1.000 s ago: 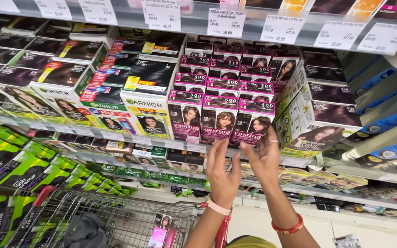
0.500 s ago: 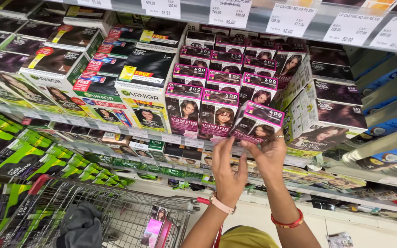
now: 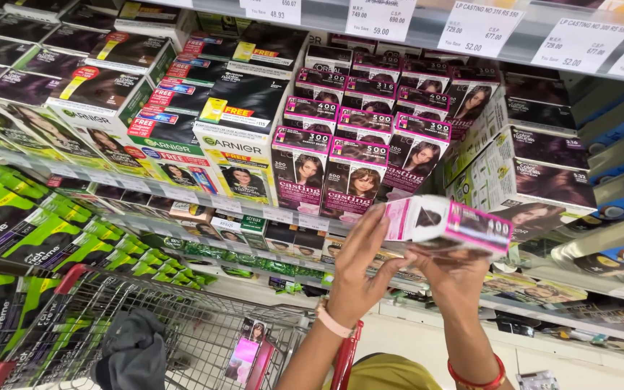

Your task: Selecting several boxes of hair dye from a retail shelf and placing them into a shopping cart.

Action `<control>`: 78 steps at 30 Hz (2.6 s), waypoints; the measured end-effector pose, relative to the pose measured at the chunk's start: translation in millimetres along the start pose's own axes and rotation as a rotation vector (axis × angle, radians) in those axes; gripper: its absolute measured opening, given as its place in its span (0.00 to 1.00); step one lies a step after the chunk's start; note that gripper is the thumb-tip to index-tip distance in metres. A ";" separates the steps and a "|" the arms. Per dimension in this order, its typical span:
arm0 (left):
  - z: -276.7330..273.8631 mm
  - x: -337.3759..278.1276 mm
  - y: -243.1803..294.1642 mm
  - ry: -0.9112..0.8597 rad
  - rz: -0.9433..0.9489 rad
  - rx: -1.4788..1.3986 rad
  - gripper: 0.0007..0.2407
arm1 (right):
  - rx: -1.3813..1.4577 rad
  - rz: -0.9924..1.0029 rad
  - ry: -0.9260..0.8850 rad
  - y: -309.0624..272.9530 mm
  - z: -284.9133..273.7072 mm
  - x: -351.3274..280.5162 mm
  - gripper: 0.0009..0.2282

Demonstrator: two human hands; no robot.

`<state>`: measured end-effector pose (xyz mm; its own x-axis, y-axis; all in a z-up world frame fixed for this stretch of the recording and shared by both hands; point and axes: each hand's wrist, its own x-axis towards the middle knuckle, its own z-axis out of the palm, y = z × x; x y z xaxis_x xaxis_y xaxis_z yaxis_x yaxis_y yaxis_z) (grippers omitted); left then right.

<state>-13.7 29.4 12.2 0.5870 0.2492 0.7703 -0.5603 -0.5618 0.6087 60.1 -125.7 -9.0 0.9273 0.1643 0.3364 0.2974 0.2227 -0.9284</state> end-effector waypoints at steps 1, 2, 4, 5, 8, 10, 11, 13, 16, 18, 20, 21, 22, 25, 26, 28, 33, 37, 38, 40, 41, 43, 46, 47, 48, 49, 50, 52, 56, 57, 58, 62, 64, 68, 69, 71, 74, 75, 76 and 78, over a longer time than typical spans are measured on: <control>-7.1 1.8 3.3 0.000 -0.003 -0.001 0.27 | -0.002 0.003 0.000 -2.4 2.5 -2.2 0.24; -14.3 3.8 6.5 -0.043 -0.032 -0.031 0.28 | 0.152 -0.035 -0.054 -5.0 5.0 -4.3 0.23; -26.6 3.5 12.8 -0.084 -0.067 -0.063 0.29 | 0.304 -0.066 -0.109 -7.4 6.2 -10.4 0.22; -31.7 1.3 15.7 -0.108 -0.123 -0.119 0.29 | 0.291 0.000 -0.131 -7.2 4.8 -14.6 0.22; -46.7 -8.9 25.2 -0.126 -0.237 -0.215 0.28 | 0.244 0.088 -0.182 3.8 -1.6 -31.4 0.22; -57.7 -18.2 29.9 -0.120 -0.296 -0.254 0.28 | 0.210 0.111 -0.210 7.7 0.2 -41.6 0.22; -63.6 -23.8 31.2 -0.122 -0.290 -0.193 0.29 | 0.214 0.156 -0.244 6.3 4.5 -45.6 0.21; -75.5 -36.0 33.1 -0.120 -0.297 -0.130 0.30 | 0.216 0.213 -0.281 4.9 14.8 -54.8 0.21; -94.9 -55.3 35.2 -0.092 -0.314 -0.132 0.31 | 0.218 0.206 -0.391 10.8 31.8 -70.5 0.21; -108.9 -69.6 36.8 -0.077 -0.432 -0.164 0.31 | 0.174 0.205 -0.485 23.5 40.4 -82.7 0.23; -119.6 -86.1 35.3 -0.041 -0.464 -0.153 0.31 | 0.157 0.281 -0.526 16.4 58.8 -88.5 0.25; -125.3 -94.3 34.7 -0.014 -0.477 -0.147 0.32 | 0.140 0.339 -0.557 12.9 68.7 -91.0 0.28; -130.4 -101.9 35.5 0.001 -0.495 -0.140 0.32 | 0.139 0.356 -0.573 11.3 76.6 -94.2 0.28; -144.3 -128.1 33.7 0.087 -0.637 -0.190 0.32 | 0.161 0.398 -0.641 13.7 98.5 -104.6 0.27; -148.7 -139.0 32.1 0.121 -0.674 -0.247 0.33 | 0.120 0.406 -0.665 18.1 104.1 -109.8 0.27; -157.4 -159.0 29.2 0.170 -0.727 -0.295 0.33 | 0.081 0.433 -0.703 26.1 115.0 -120.5 0.28; -182.2 -192.4 26.2 0.348 -0.769 -0.369 0.34 | 0.035 0.425 -0.825 25.6 150.8 -139.1 0.26; -202.0 -213.9 23.2 0.486 -0.854 -0.560 0.36 | 0.031 0.430 -0.934 39.7 170.5 -154.5 0.24; -206.4 -219.8 22.7 0.487 -0.865 -0.570 0.37 | 0.036 0.450 -0.955 44.0 174.7 -158.9 0.23; -215.1 -232.4 19.2 0.522 -0.879 -0.569 0.38 | 0.042 0.481 -1.009 56.0 183.4 -165.5 0.22; -219.7 -239.3 16.1 0.525 -0.856 -0.554 0.39 | 0.003 0.467 -1.033 63.9 188.3 -168.0 0.21; -232.4 -251.6 15.0 0.572 -0.843 -0.526 0.39 | -0.037 0.471 -1.098 80.8 199.8 -171.3 0.20; -264.5 -267.3 5.3 0.596 -1.002 -0.437 0.39 | -0.177 0.094 -1.320 111.2 234.4 -172.5 0.17; -276.9 -275.2 -1.3 0.572 -0.965 -0.417 0.38 | -0.085 0.429 -1.361 120.4 250.6 -174.9 0.17; -289.4 -284.0 -7.9 0.542 -0.930 -0.399 0.37 | -0.001 0.768 -1.372 129.4 265.8 -178.7 0.17; -304.2 -293.3 -17.1 0.569 -0.932 -0.393 0.37 | -0.006 0.775 -1.398 141.7 286.1 -185.7 0.17; -320.2 -302.7 -26.7 0.548 -1.032 -0.325 0.36 | -0.064 0.904 -1.406 154.3 306.5 -193.8 0.16; -346.2 -332.0 -51.2 0.544 -1.140 -0.258 0.35 | -0.133 1.040 -1.427 187.8 340.9 -215.7 0.15; -373.7 -410.7 -100.6 0.639 -1.234 -0.259 0.32 | -0.183 1.082 -1.522 270.1 384.2 -275.7 0.16; -377.1 -429.3 -111.1 0.681 -1.284 -0.238 0.32 | -0.191 1.079 -1.570 290.6 391.8 -291.0 0.16; -369.3 -462.7 -131.3 0.695 -1.283 -0.237 0.32 | -0.196 1.079 -1.583 313.1 394.2 -307.2 0.16; -326.9 -581.2 -194.7 0.911 -1.379 -0.147 0.31 | -0.449 1.117 -1.616 397.1 382.8 -371.6 0.19; -303.8 -617.2 -207.1 0.988 -1.384 -0.150 0.31 | -0.497 1.143 -1.635 435.1 368.6 -399.7 0.22; -271.2 -641.6 -204.9 1.215 -1.547 -0.166 0.36 | -0.614 1.156 -1.685 481.6 344.5 -436.8 0.20; -266.2 -643.6 -203.4 1.319 -1.601 -0.168 0.39 | -0.688 1.096 -1.699 486.8 340.5 -443.0 0.19; -263.5 -658.2 -201.5 1.242 -1.653 -0.013 0.39 | -0.634 1.155 -1.690 481.9 338.9 -458.8 0.20; -249.2 -702.2 -210.4 1.135 -1.724 0.252 0.42 | -0.612 1.229 -1.677 487.8 335.2 -477.5 0.22; -242.9 -720.6 -213.9 1.106 -1.744 0.364 0.45 | -0.643 1.247 -1.675 491.0 333.2 -483.6 0.22; -245.1 -716.9 -211.1 1.107 -1.748 0.363 0.45 | -0.645 1.250 -1.676 488.9 333.9 -485.0 0.22; -251.3 -708.6 -205.4 1.277 -1.655 0.157 0.46 | -0.668 1.146 -1.729 483.8 336.3 -487.4 0.22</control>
<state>-461.4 166.4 -610.8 -0.3055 0.7078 -0.6369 0.0259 0.6748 0.7375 -324.5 225.0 -569.0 -0.2416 0.4939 -0.8353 0.2851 -0.7867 -0.5476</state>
